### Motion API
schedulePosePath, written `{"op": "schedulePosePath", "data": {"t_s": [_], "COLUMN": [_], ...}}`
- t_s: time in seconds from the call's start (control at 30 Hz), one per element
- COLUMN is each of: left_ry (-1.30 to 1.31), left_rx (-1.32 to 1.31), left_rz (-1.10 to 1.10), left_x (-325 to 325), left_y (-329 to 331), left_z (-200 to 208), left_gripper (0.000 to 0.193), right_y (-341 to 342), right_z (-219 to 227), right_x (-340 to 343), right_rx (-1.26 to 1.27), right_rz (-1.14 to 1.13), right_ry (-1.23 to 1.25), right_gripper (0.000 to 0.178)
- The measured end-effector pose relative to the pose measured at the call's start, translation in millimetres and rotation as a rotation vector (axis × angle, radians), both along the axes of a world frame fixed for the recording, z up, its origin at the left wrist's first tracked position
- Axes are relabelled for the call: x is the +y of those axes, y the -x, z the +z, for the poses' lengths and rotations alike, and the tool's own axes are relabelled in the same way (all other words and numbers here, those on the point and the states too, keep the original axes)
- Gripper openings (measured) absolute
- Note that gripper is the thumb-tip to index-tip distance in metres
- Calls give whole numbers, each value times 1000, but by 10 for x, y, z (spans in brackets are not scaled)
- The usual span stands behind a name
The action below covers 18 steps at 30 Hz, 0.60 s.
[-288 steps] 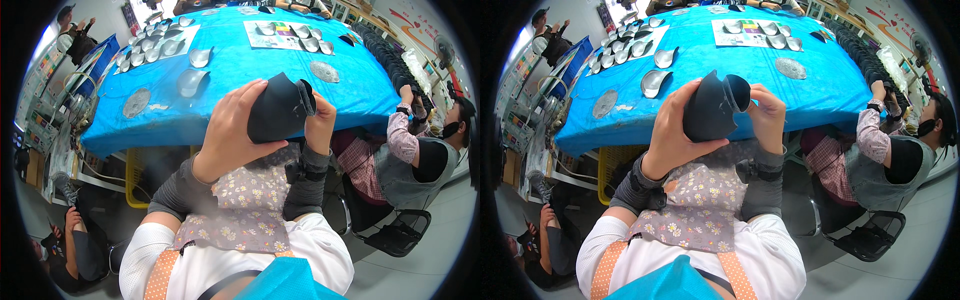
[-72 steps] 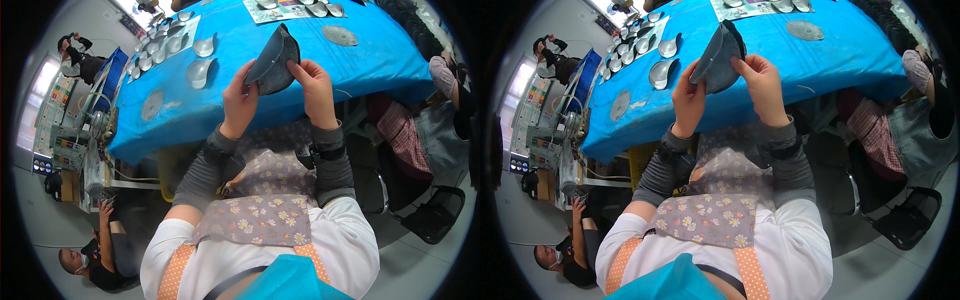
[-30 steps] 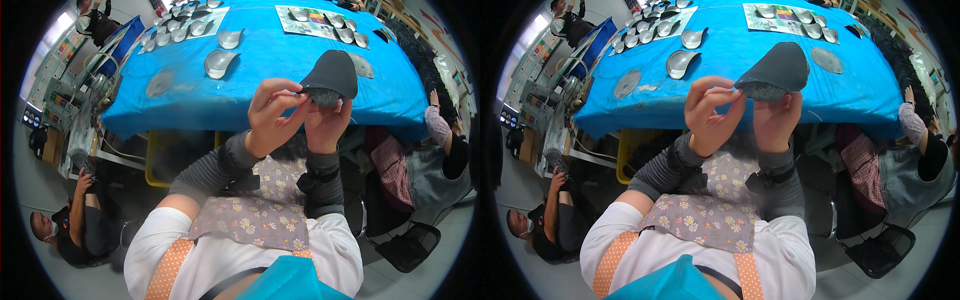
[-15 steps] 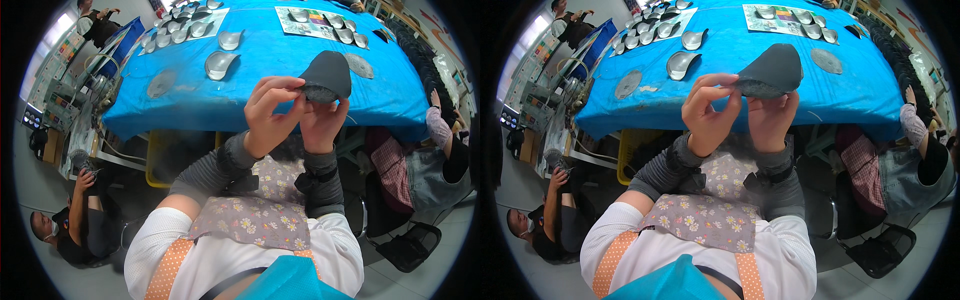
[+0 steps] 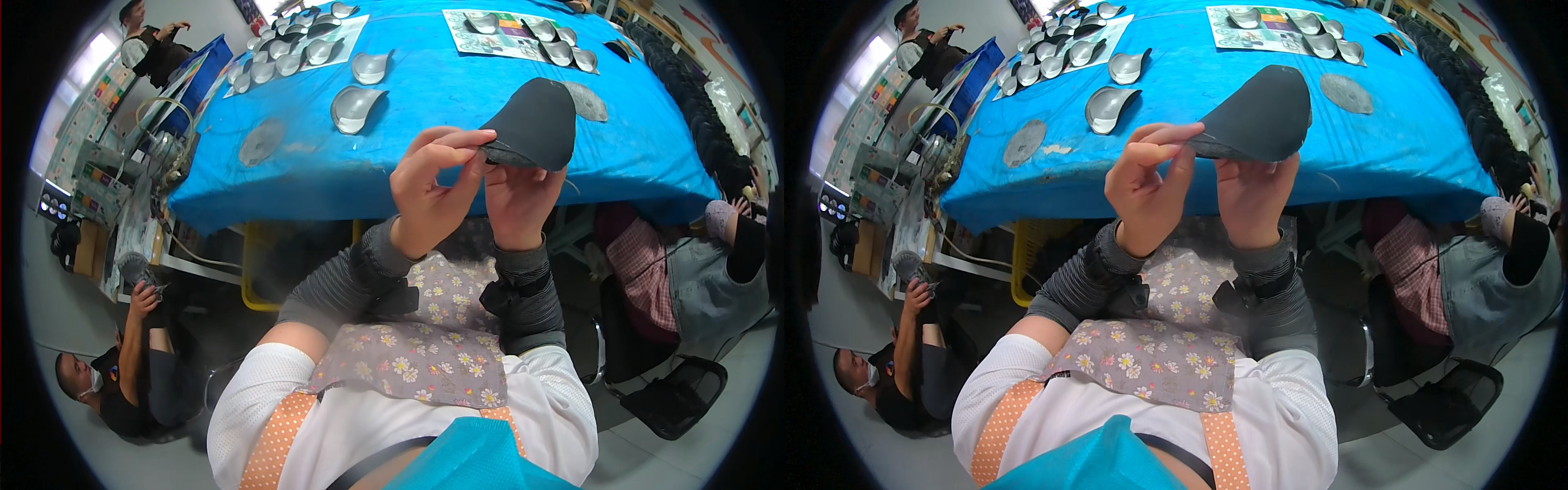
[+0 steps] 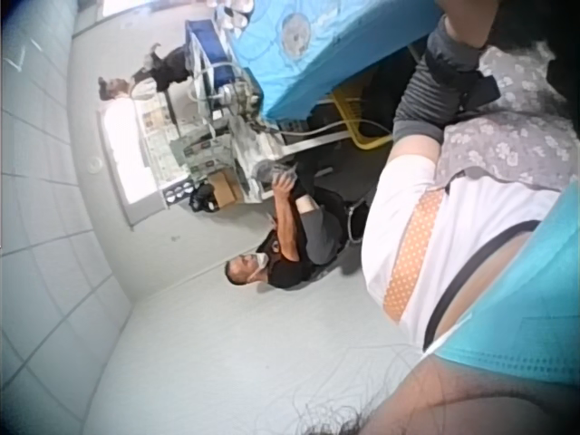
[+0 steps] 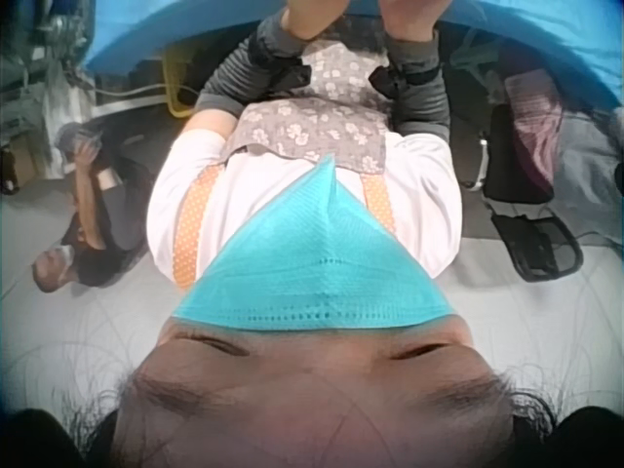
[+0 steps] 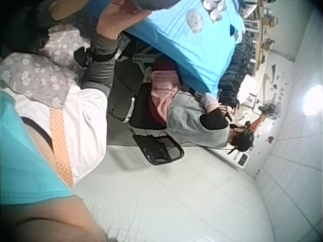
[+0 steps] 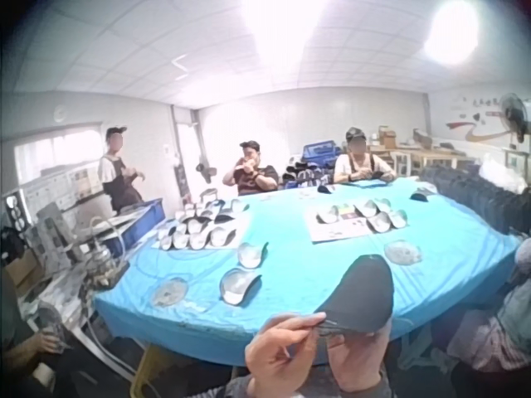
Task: Inspecting and handling shoe components, specifically a black heel or toe cap piece, at a manufacturing table.
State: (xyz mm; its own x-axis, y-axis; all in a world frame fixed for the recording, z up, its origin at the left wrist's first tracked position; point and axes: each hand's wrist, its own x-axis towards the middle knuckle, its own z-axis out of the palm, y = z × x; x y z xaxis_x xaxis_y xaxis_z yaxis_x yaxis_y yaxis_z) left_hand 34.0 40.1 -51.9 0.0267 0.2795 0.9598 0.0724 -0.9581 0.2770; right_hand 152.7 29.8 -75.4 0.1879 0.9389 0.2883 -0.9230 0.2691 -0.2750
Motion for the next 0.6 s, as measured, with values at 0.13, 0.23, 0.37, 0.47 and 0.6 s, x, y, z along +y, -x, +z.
{"op": "schedulePosePath", "data": {"t_s": [0.13, 0.23, 0.37, 0.47, 0.6], "left_ry": [145, 197, 61, 157, 266], "left_rx": [-177, -225, -65, 175, 35], "left_rz": [-65, 0, 198, 223, 162], "left_x": [-54, -76, 12, 28, 95], "left_y": [-64, -37, 0, 121, 229], "left_z": [-20, 7, 91, 115, 135], "left_gripper": [26, 45, 51, 41, 38], "right_y": [-9, -9, 32, 81, -141], "right_z": [-66, -56, -41, -3, 21], "right_x": [38, 33, 3, 5, 24], "right_rx": [7, -32, -98, -213, -708], "right_rz": [53, -1, -37, -53, -158], "right_ry": [-120, -68, -65, -29, -17], "right_gripper": [34, 34, 36, 39, 38]}}
